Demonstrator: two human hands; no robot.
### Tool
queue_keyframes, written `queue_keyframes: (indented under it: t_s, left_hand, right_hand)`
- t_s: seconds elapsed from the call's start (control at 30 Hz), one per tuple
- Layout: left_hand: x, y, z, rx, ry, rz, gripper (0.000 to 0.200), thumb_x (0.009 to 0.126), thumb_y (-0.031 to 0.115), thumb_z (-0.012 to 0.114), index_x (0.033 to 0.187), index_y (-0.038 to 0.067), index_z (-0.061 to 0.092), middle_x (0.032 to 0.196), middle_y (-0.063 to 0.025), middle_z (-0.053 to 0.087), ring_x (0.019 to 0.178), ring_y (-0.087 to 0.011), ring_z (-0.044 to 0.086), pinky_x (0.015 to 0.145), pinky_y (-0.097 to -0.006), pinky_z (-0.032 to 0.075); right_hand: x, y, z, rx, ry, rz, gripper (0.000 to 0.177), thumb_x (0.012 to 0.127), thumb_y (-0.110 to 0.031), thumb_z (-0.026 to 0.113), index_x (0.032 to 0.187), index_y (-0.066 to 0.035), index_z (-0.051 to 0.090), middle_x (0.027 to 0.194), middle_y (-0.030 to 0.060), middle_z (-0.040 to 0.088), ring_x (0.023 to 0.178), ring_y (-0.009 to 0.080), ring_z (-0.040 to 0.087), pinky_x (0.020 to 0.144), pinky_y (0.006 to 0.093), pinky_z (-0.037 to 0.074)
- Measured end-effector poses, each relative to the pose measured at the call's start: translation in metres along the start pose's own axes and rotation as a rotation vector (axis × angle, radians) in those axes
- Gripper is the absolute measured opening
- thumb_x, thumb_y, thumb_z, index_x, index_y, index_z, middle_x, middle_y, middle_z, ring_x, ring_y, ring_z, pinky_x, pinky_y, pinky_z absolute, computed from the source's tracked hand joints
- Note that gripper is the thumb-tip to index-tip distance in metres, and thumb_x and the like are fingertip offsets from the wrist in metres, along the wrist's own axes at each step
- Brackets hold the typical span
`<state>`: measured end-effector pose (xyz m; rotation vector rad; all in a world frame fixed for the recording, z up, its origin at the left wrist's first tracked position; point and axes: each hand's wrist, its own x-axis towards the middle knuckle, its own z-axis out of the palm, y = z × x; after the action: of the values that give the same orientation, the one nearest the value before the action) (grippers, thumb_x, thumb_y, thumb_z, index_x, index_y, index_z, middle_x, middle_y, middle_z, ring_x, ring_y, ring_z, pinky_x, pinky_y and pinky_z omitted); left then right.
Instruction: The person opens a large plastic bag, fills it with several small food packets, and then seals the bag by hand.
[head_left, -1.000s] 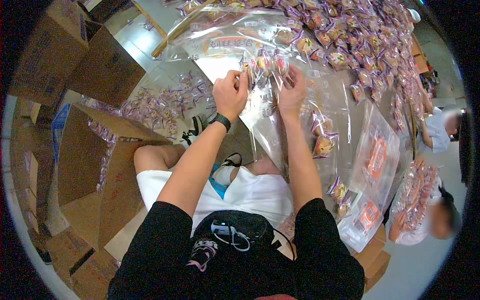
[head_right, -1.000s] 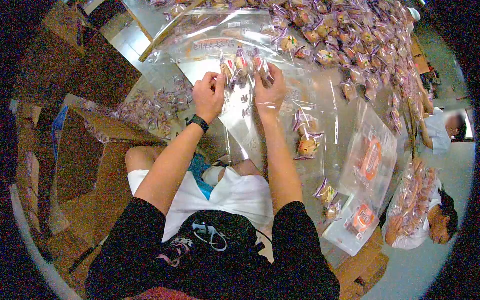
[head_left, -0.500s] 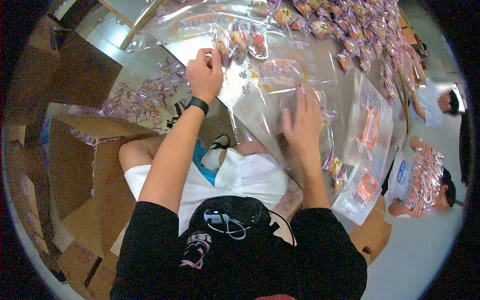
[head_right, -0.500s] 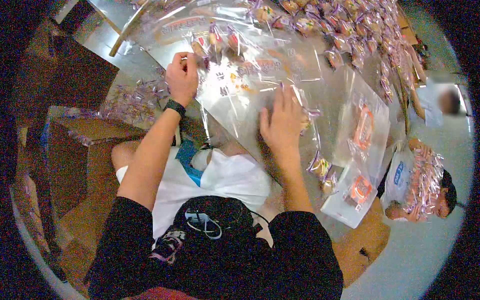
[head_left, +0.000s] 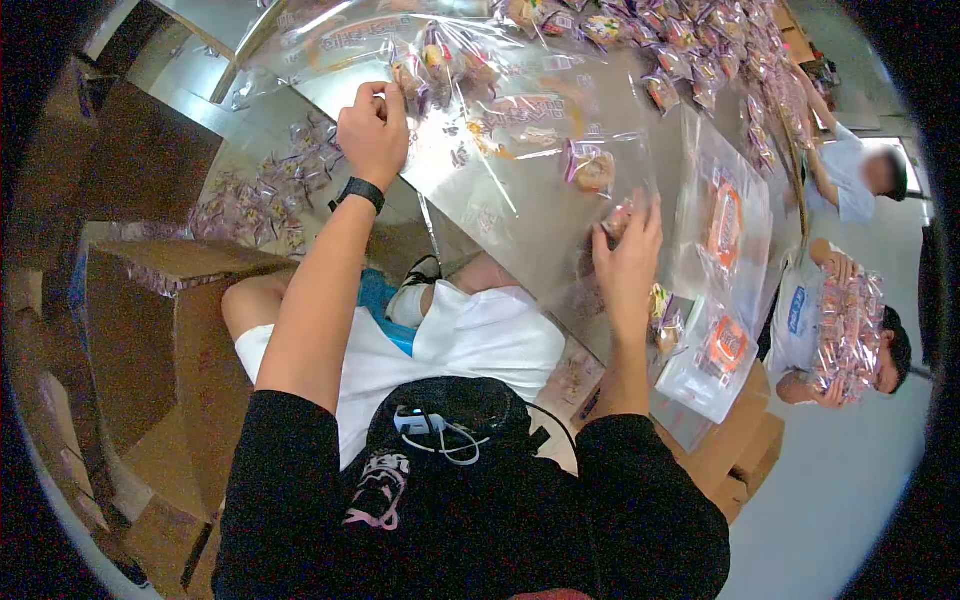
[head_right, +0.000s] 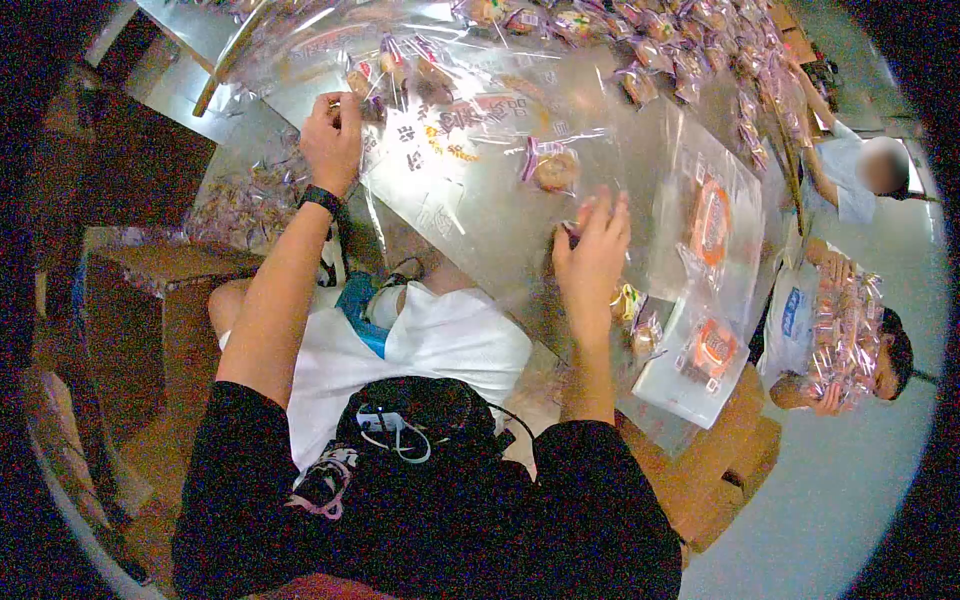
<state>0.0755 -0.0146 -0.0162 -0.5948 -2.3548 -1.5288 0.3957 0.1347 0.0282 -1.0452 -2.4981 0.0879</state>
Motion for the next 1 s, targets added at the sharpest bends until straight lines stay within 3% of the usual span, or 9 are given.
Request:
queue_keyframes:
  t_s: [0.2, 0.3, 0.4, 0.57, 0.67, 0.77, 0.87, 0.9, 1.0]
  left_hand:
    - [0.001, 0.001, -0.001, 0.022, -0.015, -0.007, 0.024, 0.096, 0.028, 0.063, 0.088, 0.006, 0.068, 0.056, -0.0084, 0.060, 0.053, -0.0289, 0.053, 0.057, -0.0448, 0.041]
    - [0.002, -0.004, 0.000, -0.005, -0.019, -0.016, 0.024, 0.096, 0.028, 0.063, 0.088, 0.006, 0.067, 0.057, -0.0089, 0.060, 0.054, -0.0291, 0.053, 0.058, -0.0445, 0.041]
    - [-0.001, -0.005, 0.004, 0.003, 0.000, 0.017, 0.024, 0.096, 0.029, 0.063, 0.088, 0.006, 0.067, 0.057, -0.0089, 0.060, 0.054, -0.0292, 0.052, 0.061, -0.0440, 0.041]
    - [0.001, 0.000, -0.003, 0.027, -0.020, 0.007, 0.024, 0.096, 0.029, 0.062, 0.087, 0.007, 0.067, 0.056, -0.0076, 0.060, 0.054, -0.0294, 0.052, 0.062, -0.0432, 0.041]
    - [0.002, -0.003, 0.001, 0.018, -0.025, -0.006, 0.024, 0.096, 0.029, 0.062, 0.087, 0.007, 0.067, 0.055, -0.0071, 0.059, 0.054, -0.0298, 0.052, 0.062, -0.0428, 0.041]
    - [0.002, -0.001, -0.001, -0.001, -0.048, -0.049, 0.024, 0.096, 0.029, 0.063, 0.086, 0.007, 0.067, 0.055, -0.0069, 0.059, 0.055, -0.0296, 0.053, 0.063, -0.0426, 0.042]
    - [0.002, 0.000, -0.002, 0.017, -0.069, -0.057, 0.024, 0.096, 0.029, 0.063, 0.086, 0.007, 0.067, 0.056, -0.0063, 0.060, 0.054, -0.0290, 0.054, 0.063, -0.0422, 0.042]
    - [0.002, -0.001, -0.002, 0.034, -0.059, -0.044, 0.024, 0.096, 0.029, 0.063, 0.086, 0.007, 0.067, 0.056, -0.0061, 0.060, 0.054, -0.0286, 0.054, 0.064, -0.0420, 0.042]
    - [0.001, -0.001, -0.002, 0.037, -0.045, -0.024, 0.023, 0.095, 0.029, 0.064, 0.086, 0.008, 0.067, 0.055, -0.0053, 0.059, 0.054, -0.0280, 0.053, 0.066, -0.0412, 0.043]
  right_hand:
    - [-0.014, -0.014, -0.012, 0.192, -0.023, 0.065, 0.065, 0.080, -0.012, 0.075, 0.140, -0.001, 0.052, 0.139, 0.0212, 0.054, 0.131, 0.0404, 0.050, 0.111, 0.0458, 0.040]
    - [-0.033, -0.029, -0.015, 0.700, -0.136, 0.127, 0.059, 0.082, -0.010, 0.074, 0.138, -0.001, 0.055, 0.139, 0.0165, 0.056, 0.130, 0.0314, 0.053, 0.111, 0.0410, 0.040]
    - [-0.038, -0.042, 0.000, 1.297, -0.432, 0.248, 0.059, 0.085, -0.008, 0.072, 0.141, -0.003, 0.053, 0.144, 0.0124, 0.054, 0.131, 0.0249, 0.052, 0.112, 0.0371, 0.040]
    - [-0.011, -0.080, 0.014, 1.622, -0.414, 0.423, 0.067, 0.086, -0.003, 0.074, 0.146, 0.005, 0.044, 0.149, 0.0129, 0.049, 0.134, 0.0251, 0.050, 0.115, 0.0374, 0.038]
    - [0.001, -0.087, 0.030, 1.640, -0.307, 0.363, 0.062, 0.089, -0.005, 0.072, 0.145, 0.001, 0.047, 0.147, 0.0115, 0.050, 0.131, 0.0243, 0.052, 0.112, 0.0370, 0.041]
    - [0.011, -0.096, 0.034, 1.262, -0.187, 0.307, 0.057, 0.089, -0.006, 0.071, 0.143, -0.003, 0.053, 0.142, 0.0144, 0.054, 0.128, 0.0288, 0.054, 0.110, 0.0395, 0.043]
    - [0.023, -0.078, 0.037, 0.518, -0.049, -0.344, 0.055, 0.086, -0.008, 0.073, 0.139, -0.006, 0.057, 0.138, 0.0189, 0.055, 0.126, 0.0351, 0.055, 0.107, 0.0438, 0.044]
    - [0.023, -0.082, 0.036, 0.648, -0.097, -0.239, 0.060, 0.082, -0.014, 0.077, 0.138, -0.004, 0.057, 0.138, 0.0227, 0.053, 0.128, 0.0404, 0.051, 0.110, 0.0471, 0.041]
    - [0.017, -0.087, 0.022, 0.656, -0.186, -0.229, 0.063, 0.081, -0.022, 0.079, 0.138, -0.005, 0.058, 0.142, 0.0224, 0.050, 0.131, 0.0402, 0.049, 0.112, 0.0475, 0.039]
